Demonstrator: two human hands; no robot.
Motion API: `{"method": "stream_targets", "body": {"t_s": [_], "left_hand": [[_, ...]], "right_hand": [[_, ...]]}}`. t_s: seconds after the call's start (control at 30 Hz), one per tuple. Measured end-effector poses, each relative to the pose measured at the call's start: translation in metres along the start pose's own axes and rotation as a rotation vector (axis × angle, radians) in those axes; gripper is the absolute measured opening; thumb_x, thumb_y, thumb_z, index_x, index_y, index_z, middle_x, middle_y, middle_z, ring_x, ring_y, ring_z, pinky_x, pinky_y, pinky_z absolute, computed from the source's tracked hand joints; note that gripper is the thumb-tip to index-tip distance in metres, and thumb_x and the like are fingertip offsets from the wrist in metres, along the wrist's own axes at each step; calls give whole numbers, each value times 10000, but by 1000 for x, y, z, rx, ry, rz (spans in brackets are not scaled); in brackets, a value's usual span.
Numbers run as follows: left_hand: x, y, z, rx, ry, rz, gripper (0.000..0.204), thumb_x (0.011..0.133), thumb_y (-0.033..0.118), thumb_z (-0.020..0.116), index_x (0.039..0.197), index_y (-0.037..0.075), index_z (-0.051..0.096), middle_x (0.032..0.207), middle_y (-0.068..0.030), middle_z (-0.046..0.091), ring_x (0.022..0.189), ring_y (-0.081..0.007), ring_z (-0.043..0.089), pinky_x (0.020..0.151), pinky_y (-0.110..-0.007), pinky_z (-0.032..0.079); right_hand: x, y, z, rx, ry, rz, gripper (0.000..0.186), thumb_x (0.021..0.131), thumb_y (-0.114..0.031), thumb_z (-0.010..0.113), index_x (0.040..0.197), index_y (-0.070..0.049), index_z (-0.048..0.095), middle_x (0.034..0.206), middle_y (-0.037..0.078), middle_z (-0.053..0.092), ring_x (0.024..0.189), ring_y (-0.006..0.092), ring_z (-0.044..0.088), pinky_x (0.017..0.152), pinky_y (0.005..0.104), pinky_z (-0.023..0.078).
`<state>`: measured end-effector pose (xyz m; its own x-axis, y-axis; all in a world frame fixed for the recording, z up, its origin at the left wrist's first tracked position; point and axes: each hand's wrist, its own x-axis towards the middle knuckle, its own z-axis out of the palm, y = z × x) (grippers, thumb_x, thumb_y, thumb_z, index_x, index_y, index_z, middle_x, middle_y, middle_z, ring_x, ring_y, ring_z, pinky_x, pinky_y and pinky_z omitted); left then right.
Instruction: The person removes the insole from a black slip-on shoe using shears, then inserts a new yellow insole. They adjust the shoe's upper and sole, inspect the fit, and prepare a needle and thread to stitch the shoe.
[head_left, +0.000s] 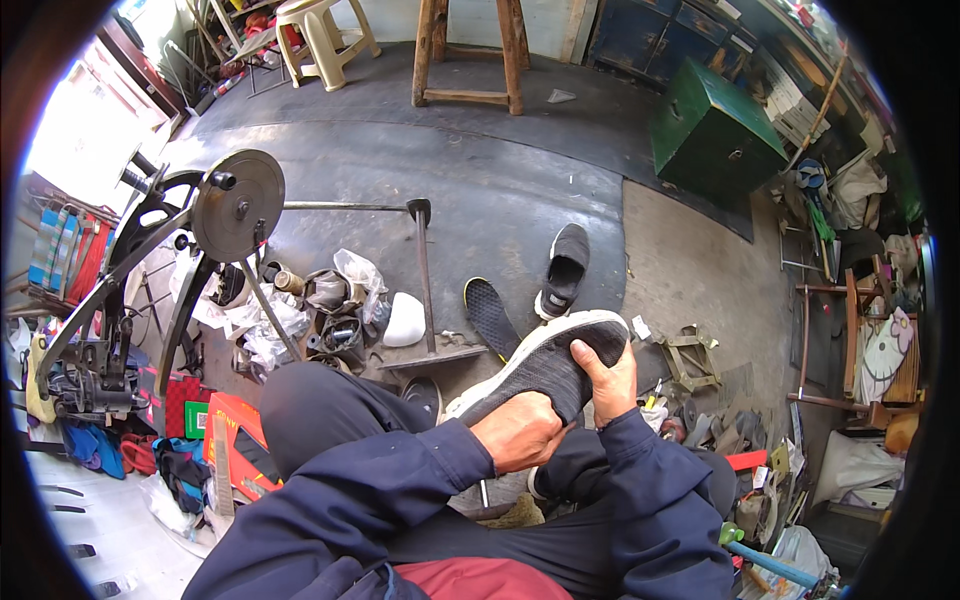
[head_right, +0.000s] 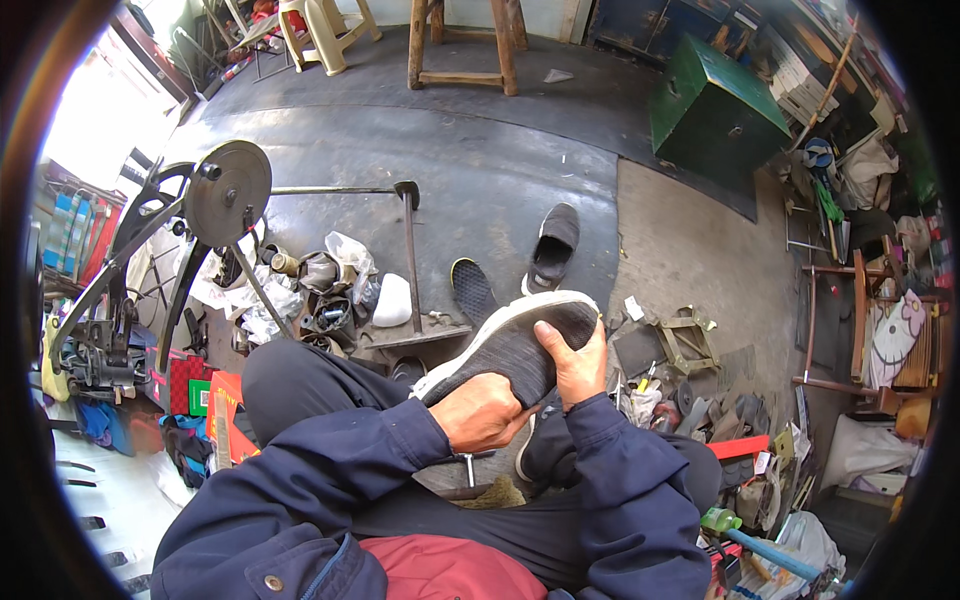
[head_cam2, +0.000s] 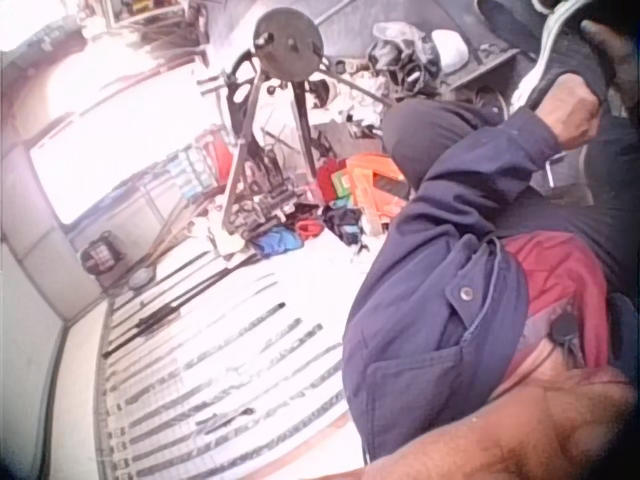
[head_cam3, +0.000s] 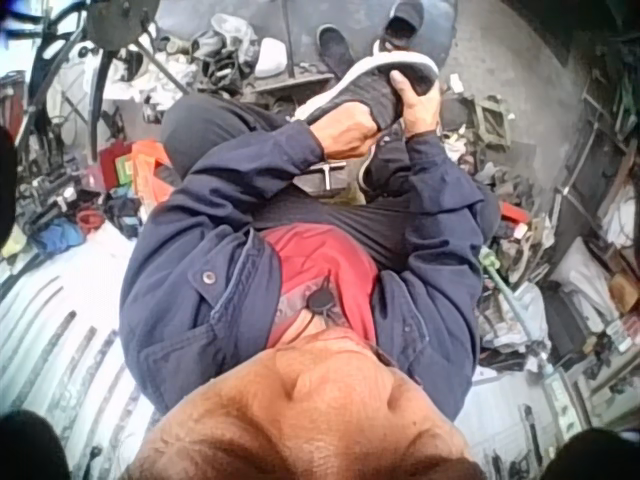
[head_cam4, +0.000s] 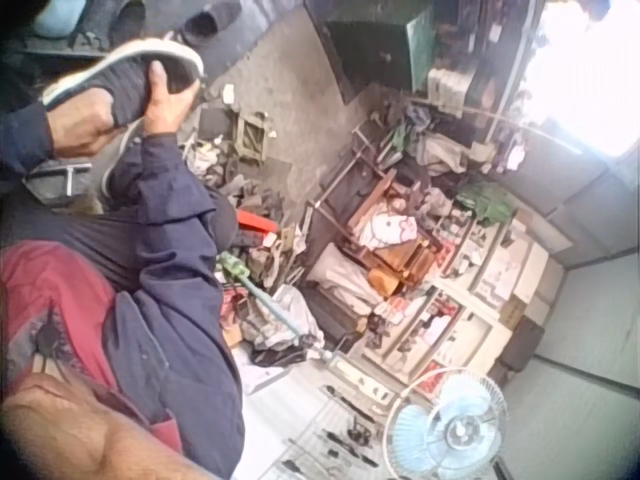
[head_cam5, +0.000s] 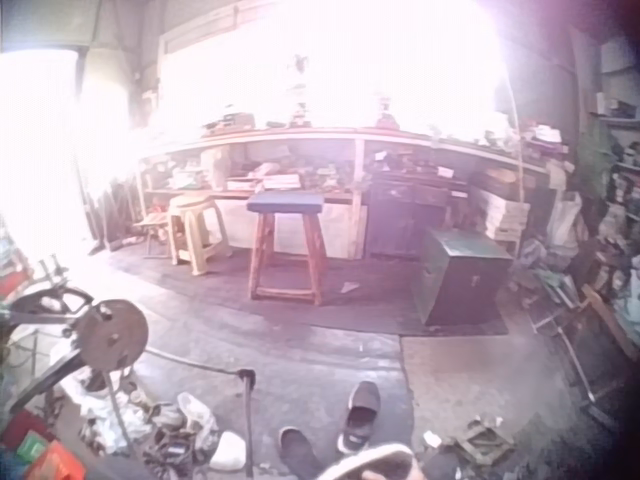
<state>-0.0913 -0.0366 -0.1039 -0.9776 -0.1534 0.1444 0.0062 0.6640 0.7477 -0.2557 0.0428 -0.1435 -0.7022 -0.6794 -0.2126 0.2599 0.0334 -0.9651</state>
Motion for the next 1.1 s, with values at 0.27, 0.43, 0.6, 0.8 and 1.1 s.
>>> {"method": "stream_targets", "body": {"t_s": [0.27,0.43,0.6,0.8,1.1], "left_hand": [[-2,-2,3,-42,79,-13,406,943,189,661,598,-22,622,582,-228,568,580,-421,608,586,-488,496],[-1,-8,2,-246,183,-132,292,914,186,675,735,-44,673,672,-247,631,658,-444,646,629,-493,516],[3,-11,0,-607,255,-292,226,956,171,663,912,-47,698,715,-190,641,652,-241,604,663,-392,508],[1,1,-12,-730,190,-346,240,967,106,649,1151,-39,703,970,-140,749,880,-162,662,836,-339,532],[3,3,-9,-793,199,-323,278,963,82,644,1215,-22,694,1114,-142,754,1028,-198,686,938,-337,516]], "right_hand": [[1,8,-2,-46,8,-2,426,903,-111,811,1266,-30,602,1176,64,697,1070,176,650,985,325,493],[5,0,2,-117,-1,6,373,987,-287,722,1213,-9,618,1143,66,679,1044,172,638,952,315,493],[10,-13,-4,134,35,66,377,1091,-376,527,1142,-21,646,1060,23,672,940,93,603,870,249,470],[15,-7,-12,87,3,1,165,1049,-172,619,1105,-22,663,1040,19,707,926,93,644,862,258,507],[13,-4,-16,-111,54,-77,106,1041,-129,630,1060,-27,652,981,-7,680,894,67,596,843,248,485]]}}
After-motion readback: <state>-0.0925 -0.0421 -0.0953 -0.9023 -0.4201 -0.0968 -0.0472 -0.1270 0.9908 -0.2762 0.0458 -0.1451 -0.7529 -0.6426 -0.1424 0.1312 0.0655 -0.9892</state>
